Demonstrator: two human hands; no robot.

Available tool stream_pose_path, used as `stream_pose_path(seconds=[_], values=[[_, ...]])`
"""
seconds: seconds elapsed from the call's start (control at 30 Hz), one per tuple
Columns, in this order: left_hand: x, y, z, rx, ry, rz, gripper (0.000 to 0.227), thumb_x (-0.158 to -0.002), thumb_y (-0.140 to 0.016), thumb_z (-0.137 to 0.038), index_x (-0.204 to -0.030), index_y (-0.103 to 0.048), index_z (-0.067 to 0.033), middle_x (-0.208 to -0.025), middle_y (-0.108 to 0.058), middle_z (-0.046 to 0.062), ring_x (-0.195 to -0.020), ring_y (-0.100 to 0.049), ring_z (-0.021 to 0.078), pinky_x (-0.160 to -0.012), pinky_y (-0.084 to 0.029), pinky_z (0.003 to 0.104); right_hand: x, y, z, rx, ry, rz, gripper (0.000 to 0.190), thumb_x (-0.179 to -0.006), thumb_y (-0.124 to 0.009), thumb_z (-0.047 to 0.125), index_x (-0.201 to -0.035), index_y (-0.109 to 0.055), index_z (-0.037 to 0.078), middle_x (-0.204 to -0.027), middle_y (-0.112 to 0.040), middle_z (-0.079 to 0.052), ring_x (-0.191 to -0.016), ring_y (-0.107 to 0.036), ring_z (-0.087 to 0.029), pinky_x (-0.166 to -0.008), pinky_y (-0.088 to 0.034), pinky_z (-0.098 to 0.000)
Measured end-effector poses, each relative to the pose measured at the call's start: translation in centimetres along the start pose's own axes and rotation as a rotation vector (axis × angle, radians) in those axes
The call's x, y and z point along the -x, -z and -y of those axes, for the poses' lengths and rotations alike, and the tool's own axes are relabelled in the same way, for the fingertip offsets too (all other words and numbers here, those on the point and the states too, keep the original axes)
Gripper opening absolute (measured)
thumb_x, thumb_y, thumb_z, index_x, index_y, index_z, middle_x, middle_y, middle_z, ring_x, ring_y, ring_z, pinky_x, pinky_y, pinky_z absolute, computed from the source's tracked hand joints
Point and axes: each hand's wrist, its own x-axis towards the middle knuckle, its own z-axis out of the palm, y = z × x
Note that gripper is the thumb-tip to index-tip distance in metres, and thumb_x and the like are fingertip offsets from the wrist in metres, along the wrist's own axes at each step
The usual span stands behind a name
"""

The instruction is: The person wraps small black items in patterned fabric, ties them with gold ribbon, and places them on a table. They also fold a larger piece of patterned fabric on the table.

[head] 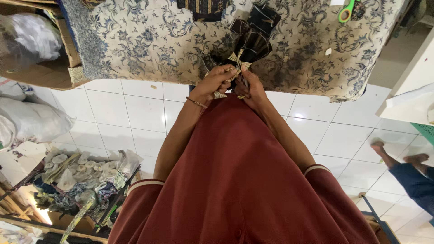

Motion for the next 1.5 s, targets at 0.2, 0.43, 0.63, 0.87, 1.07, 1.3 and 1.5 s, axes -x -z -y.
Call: stream_pose_path(seconds=[0.2,0.43,0.63,0.87,1.07,1.3,1.5], values=[[1.5,1.3,0.0,0.047,-0.026,-0.07,0.018,-0.104,-0.06,-0.025,-0.101,-0.061,-0.0073,-0.068,-0.044,-0.009,-0.051,-0.034,0.0022,-0.041,-0.027,0.019,0.4,0.7,0.8,-0.005,0.026,-0.085,0.045,-0.106,-0.056,0.05,-0.083,-0.057,0.011,-0.052,-0.039,0.004,-0.04,-0.03,-0.009,-0.045,-0.029,-0.0284],[3.6,7.1,-2.4,0.17,-0.272,-0.521,0.01,-0.1,-0.064,-0.021,-0.103,-0.063,-0.0114,-0.063,-0.049,-0.003,-0.05,-0.042,0.0082,-0.045,-0.035,0.023,-0.4,7.5,4.7,1.011,0.513,-0.735,0.05,-0.106,-0.052,0.046,-0.127,-0.062,0.002,-0.094,-0.073,-0.013,-0.073,-0.067,-0.026,-0.06,-0.054,-0.0413],[3.8,10.8,-2.4,0.295,-0.52,-0.51,0.011,-0.104,-0.068,-0.017,-0.097,-0.063,-0.0098,-0.069,-0.051,-0.004,-0.059,-0.046,0.0094,-0.059,-0.043,0.027,0.1,8.6,4.6,1.91,0.814,-0.955,0.061,-0.111,-0.051,0.046,-0.156,-0.039,0.006,-0.136,-0.055,-0.027,-0.121,-0.06,-0.042,-0.1,-0.049,-0.0544],[1.2,11.6,-3.1,0.466,-0.676,-0.516,0.006,-0.103,-0.068,-0.011,-0.1,-0.065,-0.0074,-0.095,-0.065,0.0,-0.091,-0.059,0.0132,-0.083,-0.048,0.029,-4.4,-1.1,1.9,1.376,0.171,-0.479,0.13,-0.084,-0.077,0.06,-0.163,0.01,0.004,-0.078,-0.071,-0.021,-0.06,-0.06,-0.029,-0.06,-0.049,-0.0435],[1.8,13.1,-4.4,0.391,-0.796,-0.495,0.011,-0.113,-0.059,-0.015,-0.111,-0.063,-0.005,-0.102,-0.068,0.007,-0.094,-0.063,0.0188,-0.09,-0.05,0.033,-5.6,-2.7,3.5,1.252,0.305,-0.494,0.129,-0.083,-0.088,0.03,-0.167,0.008,0.01,-0.094,-0.076,-0.024,-0.07,-0.065,-0.033,-0.065,-0.053,-0.0425],[4.3,18.9,-3.5,0.732,-0.751,-0.758,0.021,-0.106,-0.047,-0.027,-0.123,-0.056,-0.0188,-0.115,-0.068,0.001,-0.105,-0.063,0.0171,-0.096,-0.047,0.037,-6.7,-1.1,7.7,1.129,0.725,-0.255,0.12,-0.08,-0.09,0.004,-0.17,-0.01,0.015,-0.175,-0.018,-0.022,-0.162,-0.023,-0.04,-0.134,-0.022,-0.0476],[8.6,24.2,0.5,0.777,-0.852,-0.852,0.028,-0.101,-0.064,-0.03,-0.121,-0.062,-0.0113,-0.11,-0.062,0.001,-0.1,-0.055,0.0179,-0.09,-0.043,0.038,-9.1,1.8,21.1,1.303,0.806,-0.097,0.114,-0.085,-0.085,-0.005,-0.172,-0.014,0.015,-0.176,-0.022,-0.019,-0.164,-0.027,-0.031,-0.139,-0.025,-0.0431]])
